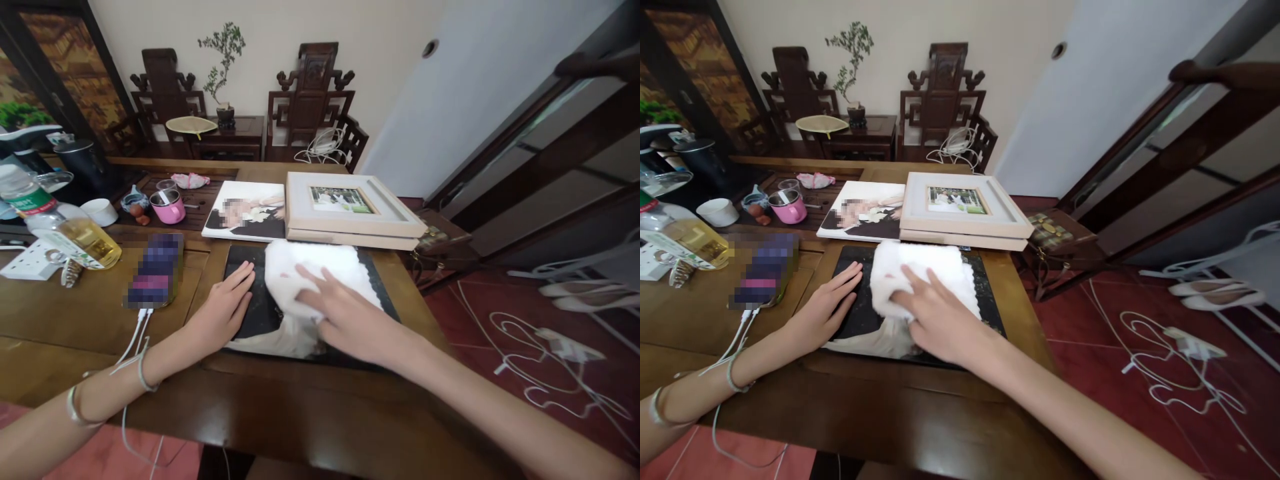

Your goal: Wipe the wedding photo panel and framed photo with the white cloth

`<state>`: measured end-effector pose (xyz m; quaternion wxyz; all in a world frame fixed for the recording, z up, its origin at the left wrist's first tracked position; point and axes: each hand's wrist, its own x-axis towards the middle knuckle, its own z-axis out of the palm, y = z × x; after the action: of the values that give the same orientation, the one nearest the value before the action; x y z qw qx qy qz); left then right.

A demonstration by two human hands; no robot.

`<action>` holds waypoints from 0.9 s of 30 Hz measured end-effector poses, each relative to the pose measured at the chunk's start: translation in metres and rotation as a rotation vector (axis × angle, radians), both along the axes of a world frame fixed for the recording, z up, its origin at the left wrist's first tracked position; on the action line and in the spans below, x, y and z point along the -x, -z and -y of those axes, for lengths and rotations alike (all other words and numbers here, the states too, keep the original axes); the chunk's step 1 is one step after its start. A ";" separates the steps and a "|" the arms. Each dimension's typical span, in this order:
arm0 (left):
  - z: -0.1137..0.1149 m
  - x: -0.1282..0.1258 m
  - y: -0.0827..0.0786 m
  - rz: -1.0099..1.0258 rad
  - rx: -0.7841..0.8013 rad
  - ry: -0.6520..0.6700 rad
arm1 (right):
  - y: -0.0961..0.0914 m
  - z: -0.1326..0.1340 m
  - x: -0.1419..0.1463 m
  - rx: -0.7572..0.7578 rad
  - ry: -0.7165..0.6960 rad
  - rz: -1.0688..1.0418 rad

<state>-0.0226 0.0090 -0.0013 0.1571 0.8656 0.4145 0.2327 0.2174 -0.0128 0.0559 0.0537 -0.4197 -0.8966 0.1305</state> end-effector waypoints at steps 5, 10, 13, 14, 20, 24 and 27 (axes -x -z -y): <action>0.002 -0.004 -0.011 0.139 0.032 -0.076 | 0.011 -0.033 0.020 -0.084 0.084 0.037; 0.002 -0.003 -0.020 0.327 0.047 -0.186 | 0.006 -0.012 0.051 -0.021 -0.067 0.070; 0.002 -0.002 -0.021 0.347 0.045 -0.202 | 0.005 0.017 0.051 0.039 -0.274 0.033; 0.002 -0.002 -0.021 0.346 0.042 -0.203 | 0.005 0.027 0.047 0.057 -0.336 -0.002; 0.004 -0.005 -0.018 0.166 0.049 -0.065 | -0.009 0.067 0.000 0.106 -0.316 -0.129; 0.004 -0.005 -0.010 0.003 0.030 0.003 | -0.016 0.045 -0.019 0.064 -0.080 -0.092; 0.004 -0.004 -0.006 -0.033 0.020 0.000 | -0.014 0.007 -0.014 0.062 0.031 -0.217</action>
<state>-0.0185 0.0050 0.0051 0.1589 0.8677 0.4194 0.2144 0.2312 -0.0197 0.0697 0.1395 -0.4184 -0.8745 0.2019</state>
